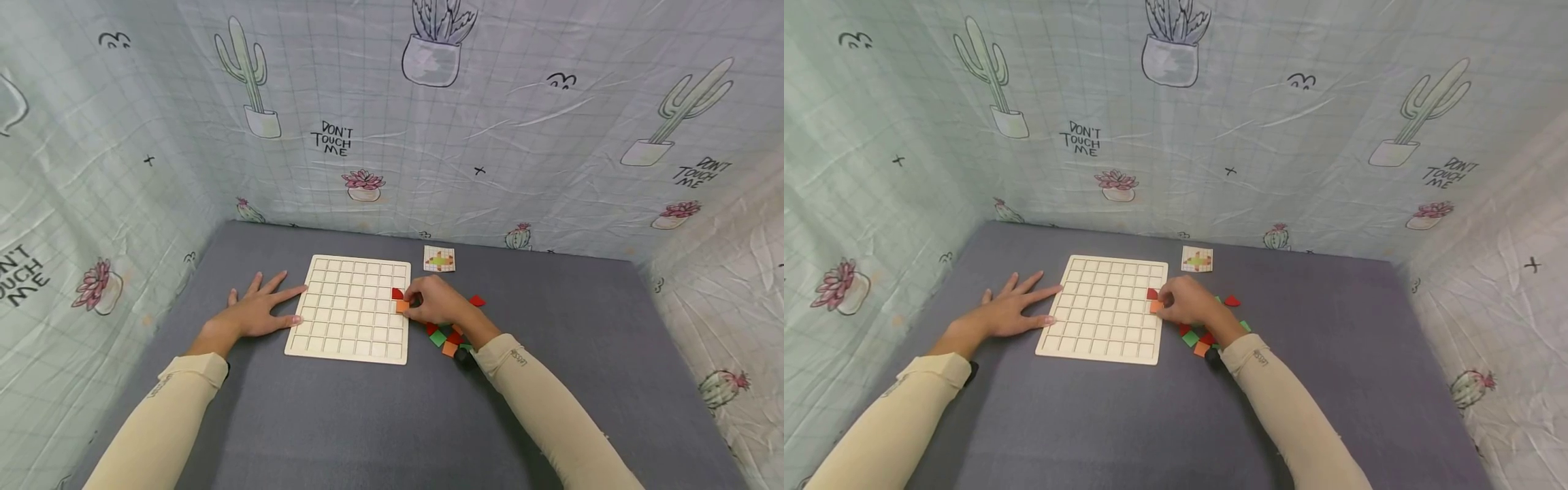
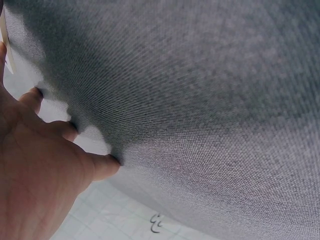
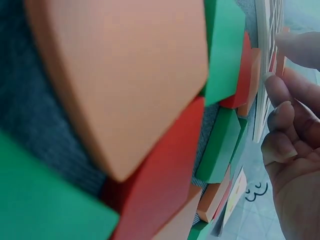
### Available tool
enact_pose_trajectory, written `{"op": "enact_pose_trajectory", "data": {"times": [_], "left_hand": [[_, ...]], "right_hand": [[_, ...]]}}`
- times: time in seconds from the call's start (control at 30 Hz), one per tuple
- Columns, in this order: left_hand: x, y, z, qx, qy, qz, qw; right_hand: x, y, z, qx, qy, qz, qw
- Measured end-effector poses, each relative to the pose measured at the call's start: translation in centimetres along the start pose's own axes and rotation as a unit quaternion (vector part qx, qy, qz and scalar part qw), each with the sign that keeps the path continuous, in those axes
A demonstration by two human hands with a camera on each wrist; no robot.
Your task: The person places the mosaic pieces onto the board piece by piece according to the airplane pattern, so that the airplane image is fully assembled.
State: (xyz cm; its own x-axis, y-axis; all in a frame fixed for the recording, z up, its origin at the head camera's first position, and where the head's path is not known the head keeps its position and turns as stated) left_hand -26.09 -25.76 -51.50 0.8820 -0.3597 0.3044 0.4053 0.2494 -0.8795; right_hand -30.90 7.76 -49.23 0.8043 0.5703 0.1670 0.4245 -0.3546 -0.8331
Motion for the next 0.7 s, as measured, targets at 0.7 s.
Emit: {"op": "enact_pose_trajectory", "data": {"times": [0.7], "left_hand": [[0.33, -0.34, 0.34, -0.003, 0.003, 0.006, 1.0000]], "right_hand": [[-0.39, 0.58, -0.10, -0.047, -0.002, -0.005, 0.9989]]}}
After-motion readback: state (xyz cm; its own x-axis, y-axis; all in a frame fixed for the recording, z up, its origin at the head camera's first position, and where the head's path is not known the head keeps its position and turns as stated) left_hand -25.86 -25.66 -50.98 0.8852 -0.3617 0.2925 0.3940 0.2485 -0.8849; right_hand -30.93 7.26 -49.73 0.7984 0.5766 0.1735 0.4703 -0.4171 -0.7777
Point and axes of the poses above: each hand's wrist, its own x-axis away from the middle knuckle, its own y-axis out of the palm, z = x × y, the point moved 7 cm from there along -x, towards the middle knuckle, and after that the axes turned 9 degrees about y, right-handed, at the moved point
